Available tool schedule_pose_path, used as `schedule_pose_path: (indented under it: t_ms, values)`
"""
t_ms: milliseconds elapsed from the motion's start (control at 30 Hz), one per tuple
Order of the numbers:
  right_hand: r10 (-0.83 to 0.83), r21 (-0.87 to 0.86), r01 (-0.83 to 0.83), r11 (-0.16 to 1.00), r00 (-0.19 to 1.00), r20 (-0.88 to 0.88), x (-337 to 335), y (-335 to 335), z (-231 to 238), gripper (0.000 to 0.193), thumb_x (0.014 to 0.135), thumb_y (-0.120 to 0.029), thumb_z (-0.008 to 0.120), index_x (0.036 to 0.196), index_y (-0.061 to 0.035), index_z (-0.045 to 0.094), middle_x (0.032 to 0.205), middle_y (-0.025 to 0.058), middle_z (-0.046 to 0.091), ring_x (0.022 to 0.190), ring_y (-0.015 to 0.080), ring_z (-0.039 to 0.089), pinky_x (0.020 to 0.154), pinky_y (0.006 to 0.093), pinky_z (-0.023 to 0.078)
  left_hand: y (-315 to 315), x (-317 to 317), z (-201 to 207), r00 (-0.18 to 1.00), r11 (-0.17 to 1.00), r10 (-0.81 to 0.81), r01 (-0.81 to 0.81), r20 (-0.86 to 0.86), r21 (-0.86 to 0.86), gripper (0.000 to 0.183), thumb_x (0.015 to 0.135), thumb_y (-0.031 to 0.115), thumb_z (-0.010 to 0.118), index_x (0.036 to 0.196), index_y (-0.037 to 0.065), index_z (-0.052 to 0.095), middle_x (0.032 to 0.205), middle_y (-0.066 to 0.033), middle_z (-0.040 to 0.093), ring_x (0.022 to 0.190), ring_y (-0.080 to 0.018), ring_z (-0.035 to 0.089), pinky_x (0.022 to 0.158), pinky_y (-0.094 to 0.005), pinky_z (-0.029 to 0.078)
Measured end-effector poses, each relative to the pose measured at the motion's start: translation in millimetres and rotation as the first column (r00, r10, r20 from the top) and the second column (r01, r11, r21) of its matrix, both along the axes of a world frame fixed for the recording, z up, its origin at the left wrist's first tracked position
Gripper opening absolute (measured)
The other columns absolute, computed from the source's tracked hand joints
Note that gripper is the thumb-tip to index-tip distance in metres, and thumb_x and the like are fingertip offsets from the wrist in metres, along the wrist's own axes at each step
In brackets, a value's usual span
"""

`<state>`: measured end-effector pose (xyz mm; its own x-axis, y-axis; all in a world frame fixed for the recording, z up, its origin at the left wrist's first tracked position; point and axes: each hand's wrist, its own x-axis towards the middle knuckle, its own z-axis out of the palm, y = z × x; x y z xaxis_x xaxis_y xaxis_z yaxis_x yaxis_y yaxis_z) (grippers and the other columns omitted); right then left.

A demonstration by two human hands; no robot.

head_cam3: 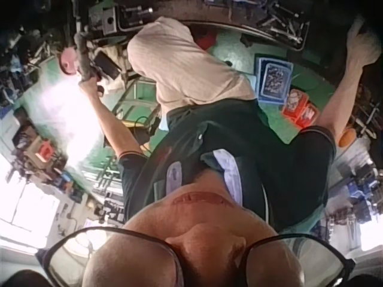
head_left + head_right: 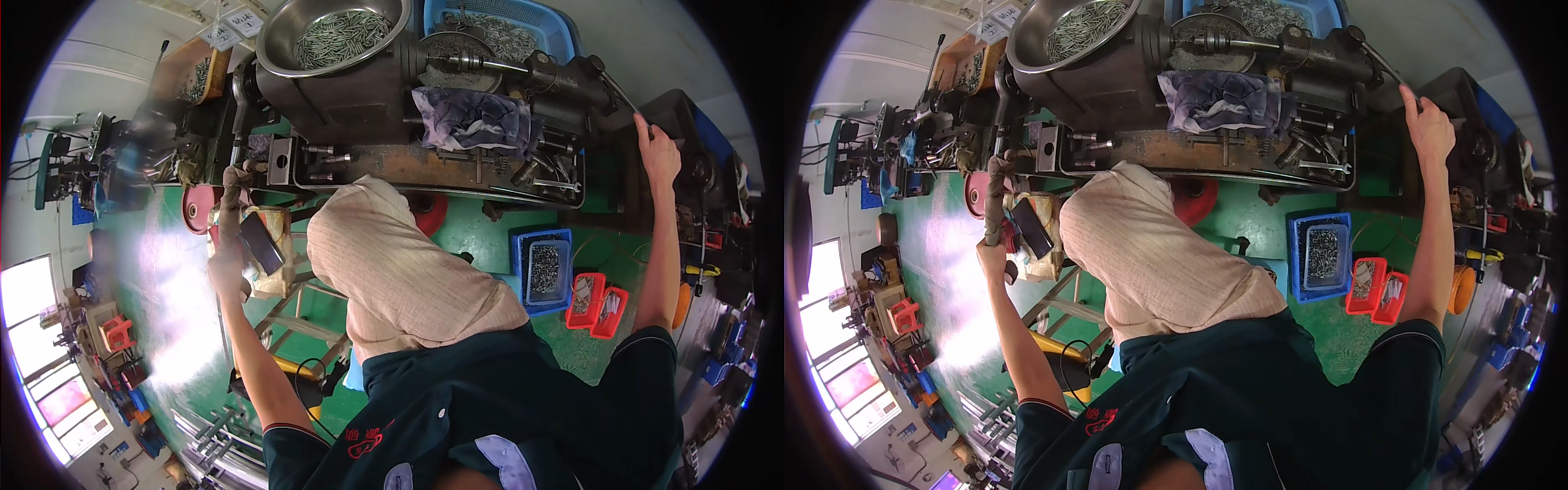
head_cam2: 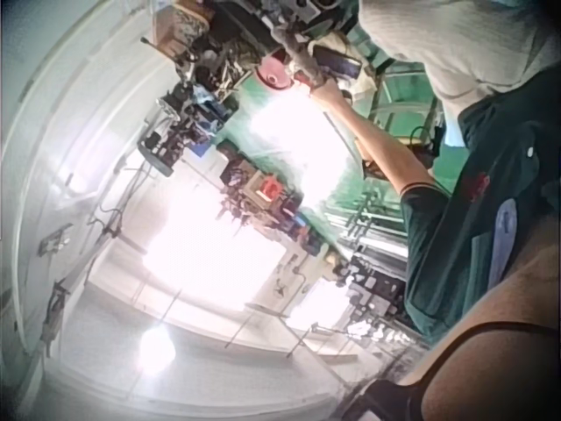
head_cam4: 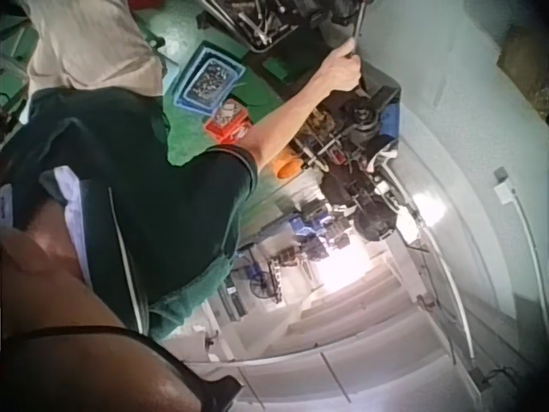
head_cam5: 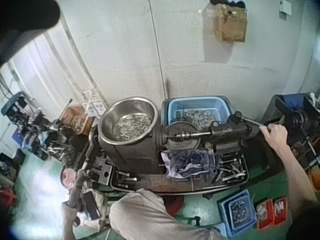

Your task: The person repeatedly takes metal pins from a bowl by hand, inserts them into a machine spindle, and operates the machine lever to process each pin.

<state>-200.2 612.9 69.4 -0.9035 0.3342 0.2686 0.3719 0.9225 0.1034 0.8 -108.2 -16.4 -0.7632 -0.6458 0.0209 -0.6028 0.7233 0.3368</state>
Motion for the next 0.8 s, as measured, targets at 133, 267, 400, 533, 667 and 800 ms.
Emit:
schedule_pose_path:
  t_ms: [133, 267, 400, 533, 667, 800]
  values:
    - [-0.026, 0.004, 0.026, 1.000, 1.000, -0.010, 3.1, -2.9, 7.5, 0.068, 0.076, -0.066, 0.036, 0.100, -0.0077, 0.061, 0.090, 0.0185, 0.061, 0.088, 0.0341, 0.056, 0.074, 0.0409, 0.044, 0.8, -2.6, -6.7, 1.000, 1.000, -0.014, 0.014, -0.007, 0.010, 0.024, 0.069, 0.017, 0.062, 0.074, -0.006, 0.060, 0.057, -0.0107, 0.056, 0.054, -0.0126, 0.048, 0.055, -0.0329, 0.042]
    - [-0.044, -0.011, 0.044, 0.999, 0.999, -0.002, 3.4, -7.0, 7.9, 0.068, 0.076, -0.066, 0.036, 0.102, -0.0083, 0.060, 0.091, 0.0184, 0.060, 0.089, 0.0340, 0.056, 0.075, 0.0409, 0.044, 10.1, -5.7, 2.4, 1.000, 0.999, 0.002, -0.001, -0.020, 0.040, 0.024, 0.070, 0.018, 0.063, 0.074, -0.006, 0.060, 0.056, -0.0106, 0.055, 0.054, -0.0127, 0.047, 0.055, -0.0327, 0.042]
    - [-0.033, -0.034, 0.036, 0.999, 0.997, 0.068, 4.7, -6.4, 13.4, 0.066, 0.078, -0.063, 0.034, 0.102, -0.0073, 0.059, 0.093, 0.0178, 0.060, 0.090, 0.0344, 0.056, 0.076, 0.0407, 0.044, 9.6, -5.3, 1.3, 0.999, 0.998, -0.018, 0.020, -0.030, 0.052, 0.025, 0.070, 0.018, 0.063, 0.073, -0.006, 0.059, 0.056, -0.0106, 0.055, 0.053, -0.0130, 0.047, 0.054, -0.0326, 0.041]
    - [0.005, -0.085, 0.004, 0.996, 0.994, 0.106, -5.4, -1.8, 3.7, 0.055, 0.080, -0.057, 0.038, 0.101, -0.0096, 0.058, 0.095, 0.0135, 0.060, 0.094, 0.0311, 0.055, 0.074, 0.0432, 0.043, 1.0, 2.6, -0.2, 1.000, 0.999, 0.028, -0.028, -0.007, 0.020, 0.023, 0.070, 0.016, 0.062, 0.074, -0.006, 0.060, 0.056, -0.0107, 0.055, 0.054, -0.0134, 0.048, 0.054, -0.0322, 0.041]
    - [0.206, 0.397, -0.054, 0.916, 0.913, -0.352, -55.5, 6.0, -13.3, 0.032, 0.078, -0.041, 0.052, 0.100, -0.0173, 0.056, 0.098, 0.0050, 0.056, 0.098, 0.0234, 0.050, 0.072, 0.0465, 0.042, 2.1, -2.9, -2.3, 0.999, 0.999, 0.040, -0.039, -0.020, 0.027, 0.022, 0.069, 0.015, 0.061, 0.075, -0.006, 0.060, 0.057, -0.0115, 0.056, 0.053, -0.0148, 0.049, 0.054, -0.0325, 0.041]
    - [0.334, 0.008, -0.363, 0.932, 0.850, -0.406, -107.4, -101.8, -0.7, 0.031, 0.072, -0.035, 0.055, 0.097, -0.0176, 0.060, 0.100, 0.0064, 0.059, 0.094, 0.0261, 0.054, 0.075, 0.0420, 0.044, 9.5, -6.2, 3.7, 0.999, 0.999, 0.047, -0.047, -0.017, 0.011, 0.022, 0.069, 0.015, 0.061, 0.075, -0.006, 0.060, 0.058, -0.0129, 0.056, 0.054, -0.0160, 0.052, 0.055, -0.0328, 0.042]
